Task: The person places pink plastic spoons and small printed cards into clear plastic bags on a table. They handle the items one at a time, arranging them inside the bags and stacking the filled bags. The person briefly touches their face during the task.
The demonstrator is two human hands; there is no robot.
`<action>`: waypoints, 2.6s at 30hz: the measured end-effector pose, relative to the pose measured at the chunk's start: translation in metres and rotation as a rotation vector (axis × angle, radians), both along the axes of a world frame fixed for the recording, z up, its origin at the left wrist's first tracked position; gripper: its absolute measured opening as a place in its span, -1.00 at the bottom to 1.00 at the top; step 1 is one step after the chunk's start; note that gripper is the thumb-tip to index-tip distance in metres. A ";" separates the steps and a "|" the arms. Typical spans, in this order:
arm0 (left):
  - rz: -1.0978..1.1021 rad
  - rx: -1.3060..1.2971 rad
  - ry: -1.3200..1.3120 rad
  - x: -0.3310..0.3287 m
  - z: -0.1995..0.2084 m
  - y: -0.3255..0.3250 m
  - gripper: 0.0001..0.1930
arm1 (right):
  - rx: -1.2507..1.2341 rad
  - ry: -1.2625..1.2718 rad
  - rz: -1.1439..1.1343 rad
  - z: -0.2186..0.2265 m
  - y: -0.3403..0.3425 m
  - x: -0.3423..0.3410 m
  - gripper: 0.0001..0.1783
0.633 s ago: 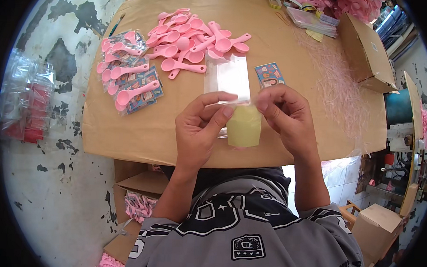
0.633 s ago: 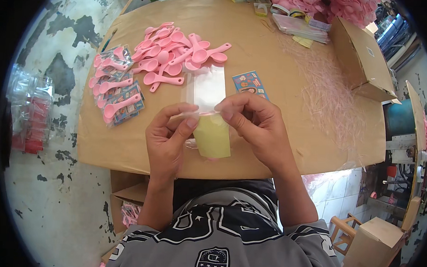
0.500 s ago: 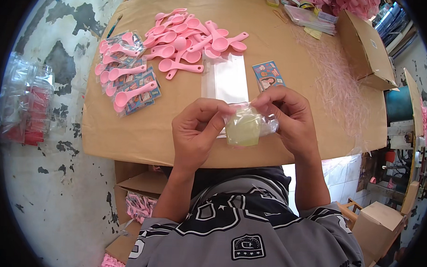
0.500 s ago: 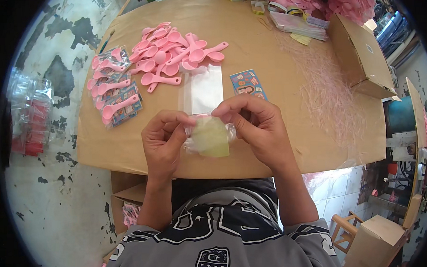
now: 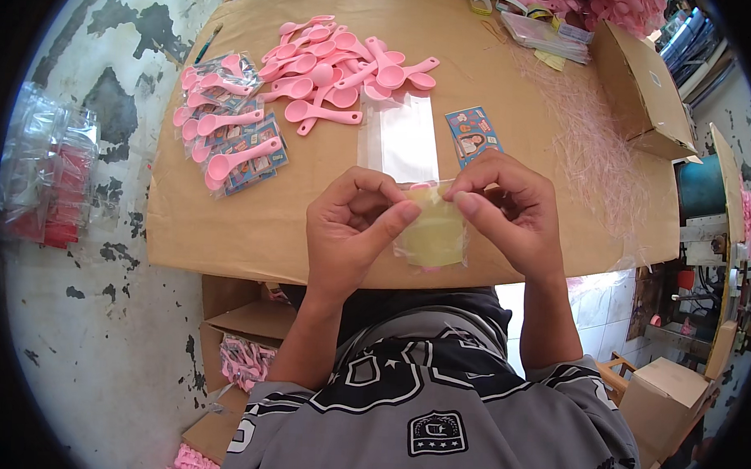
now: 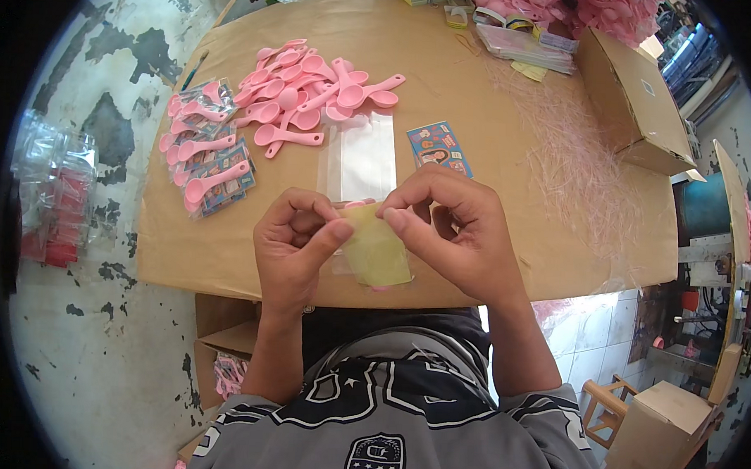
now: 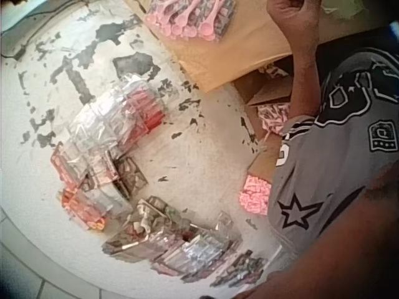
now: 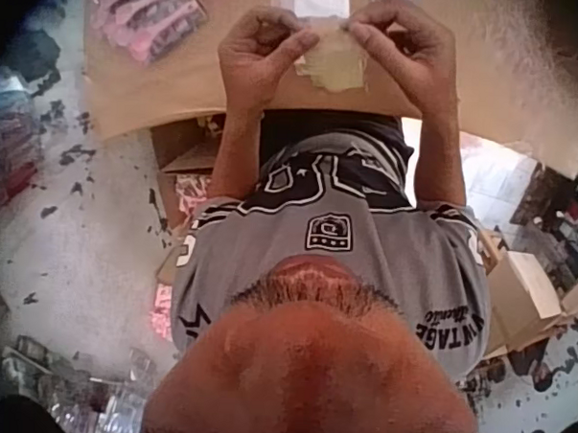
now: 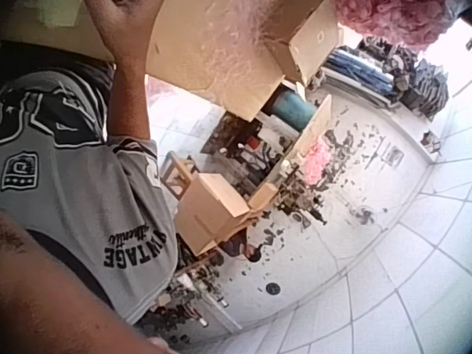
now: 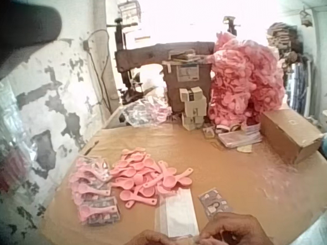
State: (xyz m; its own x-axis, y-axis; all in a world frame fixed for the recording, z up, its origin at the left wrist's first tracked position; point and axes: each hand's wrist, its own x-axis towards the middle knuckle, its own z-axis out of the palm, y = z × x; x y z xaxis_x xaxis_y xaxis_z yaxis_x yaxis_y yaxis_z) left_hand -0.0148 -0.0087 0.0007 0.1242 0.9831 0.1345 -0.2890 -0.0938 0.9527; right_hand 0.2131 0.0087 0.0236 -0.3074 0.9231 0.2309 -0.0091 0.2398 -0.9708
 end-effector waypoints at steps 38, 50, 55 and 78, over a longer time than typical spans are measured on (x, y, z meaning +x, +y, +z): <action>0.416 0.515 1.392 -0.162 0.006 0.048 -0.64 | 0.346 -0.863 -0.425 -0.031 0.012 0.018 -0.61; 0.230 0.354 1.444 -0.019 -0.005 0.052 -0.68 | 0.257 -0.959 -0.552 -0.034 0.011 0.011 -0.55; 0.147 0.166 1.117 -0.035 -0.015 0.061 -0.74 | 0.243 -0.816 -0.410 -0.028 0.007 0.024 -0.60; 0.255 -0.274 -0.074 -0.046 0.001 0.036 -0.36 | 0.089 -0.631 -0.325 -0.021 0.016 0.021 -0.66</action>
